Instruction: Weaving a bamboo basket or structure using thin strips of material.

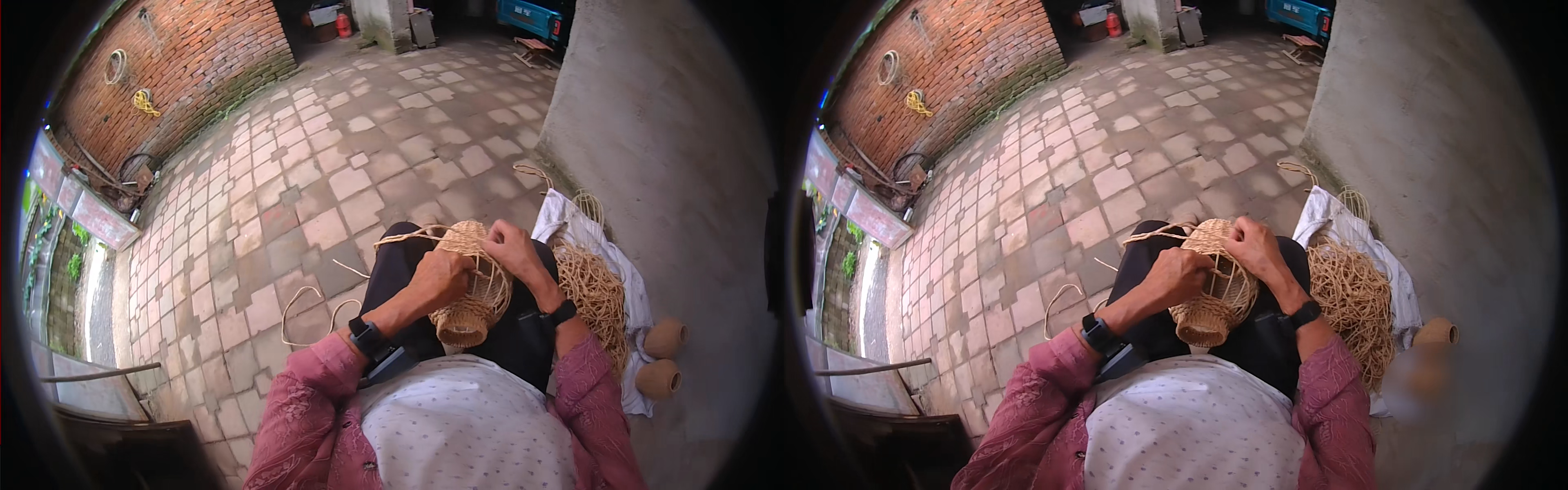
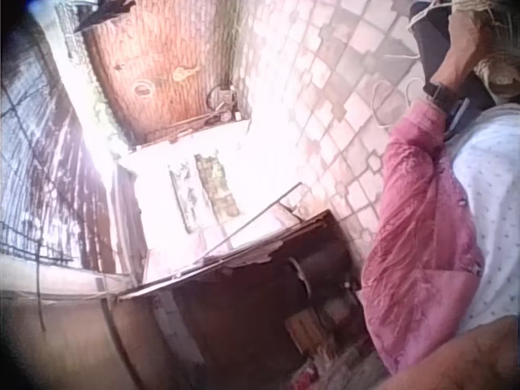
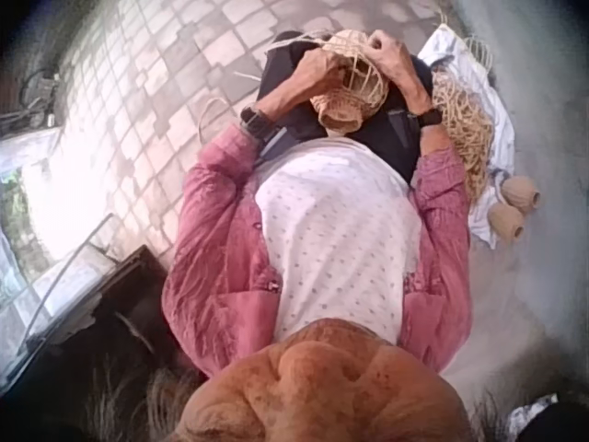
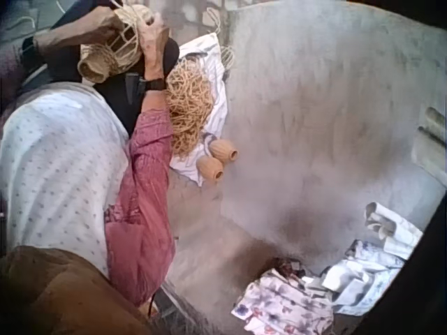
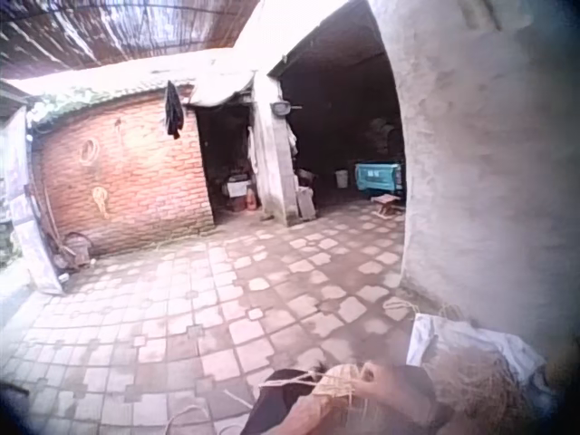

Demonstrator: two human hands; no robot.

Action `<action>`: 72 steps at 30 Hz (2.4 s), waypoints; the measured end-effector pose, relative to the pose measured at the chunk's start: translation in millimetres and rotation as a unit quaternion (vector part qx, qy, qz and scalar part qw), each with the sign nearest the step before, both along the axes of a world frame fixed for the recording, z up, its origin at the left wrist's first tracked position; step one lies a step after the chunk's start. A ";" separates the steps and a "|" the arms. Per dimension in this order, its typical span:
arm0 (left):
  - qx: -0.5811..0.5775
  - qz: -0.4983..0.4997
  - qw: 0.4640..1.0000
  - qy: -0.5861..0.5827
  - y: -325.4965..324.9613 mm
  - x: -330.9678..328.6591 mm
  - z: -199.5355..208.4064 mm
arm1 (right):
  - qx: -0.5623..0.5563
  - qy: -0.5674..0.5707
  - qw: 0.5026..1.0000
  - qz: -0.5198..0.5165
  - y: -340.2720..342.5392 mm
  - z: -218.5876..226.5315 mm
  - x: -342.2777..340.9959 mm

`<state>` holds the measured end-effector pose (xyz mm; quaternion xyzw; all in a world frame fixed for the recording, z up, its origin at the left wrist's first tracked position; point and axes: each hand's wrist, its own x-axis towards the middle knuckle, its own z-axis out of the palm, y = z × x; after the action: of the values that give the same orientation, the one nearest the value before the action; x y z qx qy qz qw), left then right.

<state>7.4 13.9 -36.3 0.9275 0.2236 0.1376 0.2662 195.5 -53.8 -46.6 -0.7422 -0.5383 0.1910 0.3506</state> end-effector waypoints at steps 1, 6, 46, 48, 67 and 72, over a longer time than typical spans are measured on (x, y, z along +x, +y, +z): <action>-0.011 -0.002 1.000 -0.005 0.2 -0.5 -1.1 | 0.015 -0.058 0.997 -0.049 -8.2 -0.6 -5.0; -0.111 0.032 0.989 -0.086 -7.2 -11.2 14.4 | 0.034 -0.170 0.944 -0.282 -74.7 -37.0 67.4; 0.133 0.079 0.977 -0.148 5.2 -56.9 -4.4 | 0.236 -0.089 0.968 -0.005 -65.1 -13.4 -41.1; 0.121 0.093 0.978 -0.145 2.6 -49.4 -11.6 | 0.221 -0.081 0.972 0.002 -72.9 -17.0 -45.8; 0.151 0.057 0.979 -0.127 14.9 -47.8 23.7 | 0.265 -0.026 0.958 -0.102 -87.0 -32.2 -36.9; 0.192 0.133 0.964 -0.124 14.5 -49.0 5.2 | 0.257 -0.012 0.960 -0.106 -92.3 -34.8 -35.3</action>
<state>-41.7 28.5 -31.1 0.8989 0.2793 0.3260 0.0878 160.2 -146.2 -81.4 -0.6822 -0.4913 -0.0010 0.5416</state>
